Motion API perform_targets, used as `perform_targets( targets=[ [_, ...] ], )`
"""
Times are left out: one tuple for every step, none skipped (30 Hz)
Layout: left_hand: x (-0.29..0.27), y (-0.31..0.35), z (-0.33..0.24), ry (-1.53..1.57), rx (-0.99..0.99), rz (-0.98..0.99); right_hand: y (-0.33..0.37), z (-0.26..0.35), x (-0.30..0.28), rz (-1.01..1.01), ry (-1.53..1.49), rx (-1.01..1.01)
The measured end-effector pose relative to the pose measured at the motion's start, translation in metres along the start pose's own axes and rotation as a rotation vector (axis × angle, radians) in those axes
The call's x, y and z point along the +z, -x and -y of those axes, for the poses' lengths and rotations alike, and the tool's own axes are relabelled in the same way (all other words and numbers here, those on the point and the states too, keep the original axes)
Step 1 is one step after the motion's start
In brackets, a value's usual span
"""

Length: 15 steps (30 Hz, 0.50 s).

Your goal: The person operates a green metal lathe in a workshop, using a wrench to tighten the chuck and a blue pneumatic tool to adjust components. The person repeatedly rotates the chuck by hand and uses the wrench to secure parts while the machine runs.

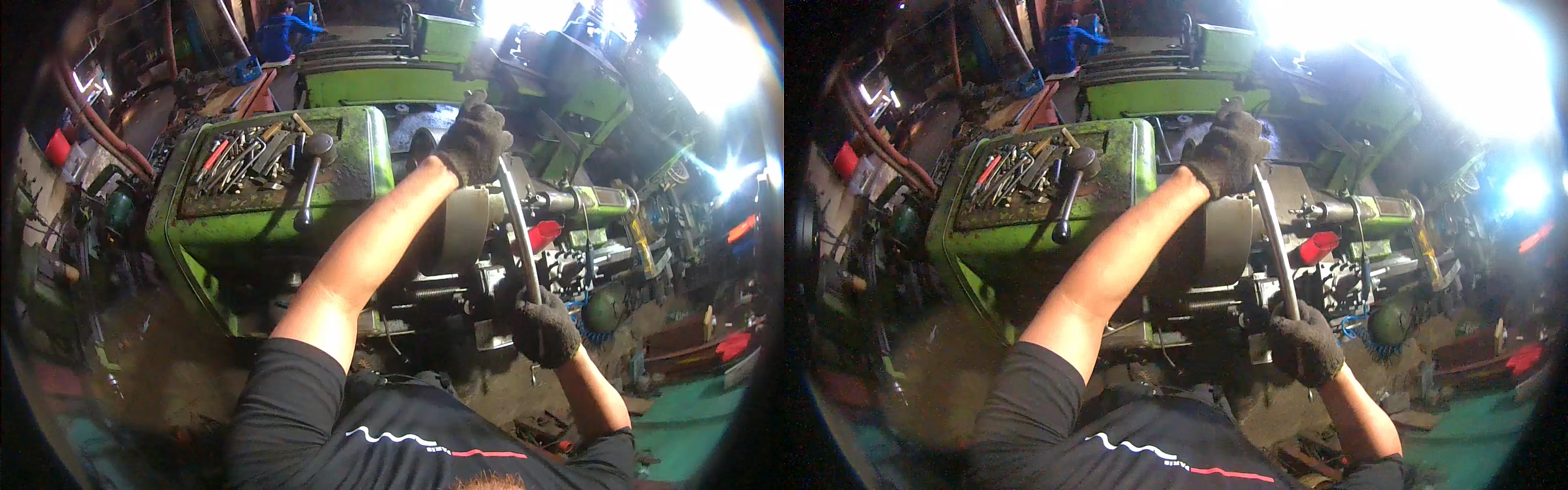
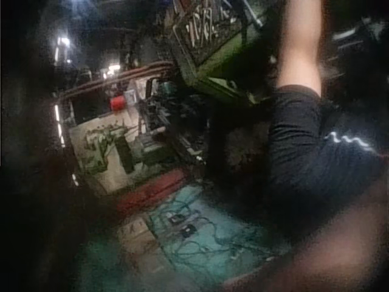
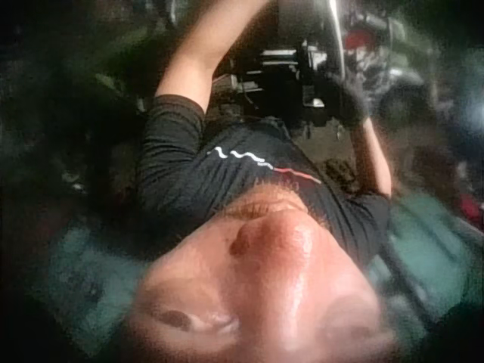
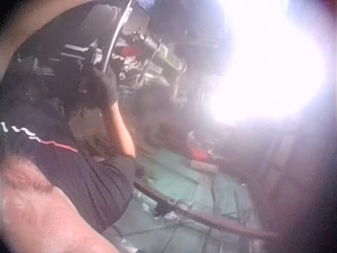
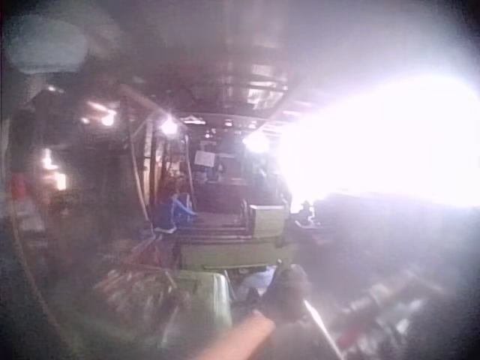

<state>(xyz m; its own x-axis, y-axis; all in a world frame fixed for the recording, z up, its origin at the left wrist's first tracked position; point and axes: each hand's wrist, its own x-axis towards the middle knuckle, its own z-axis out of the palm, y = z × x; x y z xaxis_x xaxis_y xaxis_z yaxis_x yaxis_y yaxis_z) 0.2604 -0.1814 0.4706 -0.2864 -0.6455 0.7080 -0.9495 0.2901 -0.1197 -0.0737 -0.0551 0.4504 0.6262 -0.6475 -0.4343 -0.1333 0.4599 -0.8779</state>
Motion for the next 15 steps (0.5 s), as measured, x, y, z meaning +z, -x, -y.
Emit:
perform_targets(
  targets=[
    [0.006, 0.005, 0.0, 0.065, -0.039, -0.124, -0.002, -0.002, 0.0, 0.001, -0.035, 0.013],
    [-0.001, 0.007, -0.017, 0.029, -0.142, -0.279, -0.002, -0.006, -0.004, -0.011, -0.079, 0.026],
    [0.003, 0.006, -0.013, 0.057, -0.139, -0.286, -0.002, -0.004, -0.006, 0.074, -0.149, 0.013],
    [0.01, 0.006, -0.007, 0.084, -0.137, -0.294, -0.002, -0.001, -0.006, 0.162, -0.217, 0.009],
    [0.019, 0.005, -0.004, 0.106, -0.126, -0.288, -0.005, -0.004, -0.004, 0.112, -0.246, 0.061],
    [0.02, 0.003, -0.01, 0.059, -0.067, -0.418, -0.007, -0.008, -0.012, 0.237, -0.258, 0.081],
    [0.025, -0.001, -0.009, 0.137, -0.061, -0.433, -0.01, -0.009, -0.019, 0.361, -0.269, 0.101],
    [0.028, 0.003, -0.003, 0.188, -0.066, -0.432, -0.016, -0.001, -0.015, 0.36, -0.126, 0.146],
    [0.033, 0.006, 0.0, 0.253, -0.072, -0.438, -0.013, -0.003, -0.014, 0.21, -0.072, 0.225],
    [0.036, 0.005, 0.0, 0.271, -0.036, -0.421, -0.012, 0.001, -0.01, 0.201, -0.084, 0.252],
    [0.03, 0.008, 0.004, 0.264, -0.007, -0.402, -0.013, 0.007, -0.006, 0.214, -0.095, 0.286],
    [0.03, 0.009, 0.007, 0.267, 0.003, -0.382, -0.013, 0.008, -0.005, 0.232, -0.126, 0.296],
    [0.031, 0.011, 0.008, 0.272, 0.013, -0.36, -0.013, 0.008, -0.005, 0.249, -0.159, 0.308],
    [0.023, 0.008, 0.001, 0.201, 0.008, -0.379, -0.011, 0.007, -0.005, 0.248, -0.198, 0.314],
    [0.023, 0.007, 0.0, 0.217, 0.027, -0.401, -0.011, 0.008, -0.007, 0.25, -0.142, 0.322]
  ],
)
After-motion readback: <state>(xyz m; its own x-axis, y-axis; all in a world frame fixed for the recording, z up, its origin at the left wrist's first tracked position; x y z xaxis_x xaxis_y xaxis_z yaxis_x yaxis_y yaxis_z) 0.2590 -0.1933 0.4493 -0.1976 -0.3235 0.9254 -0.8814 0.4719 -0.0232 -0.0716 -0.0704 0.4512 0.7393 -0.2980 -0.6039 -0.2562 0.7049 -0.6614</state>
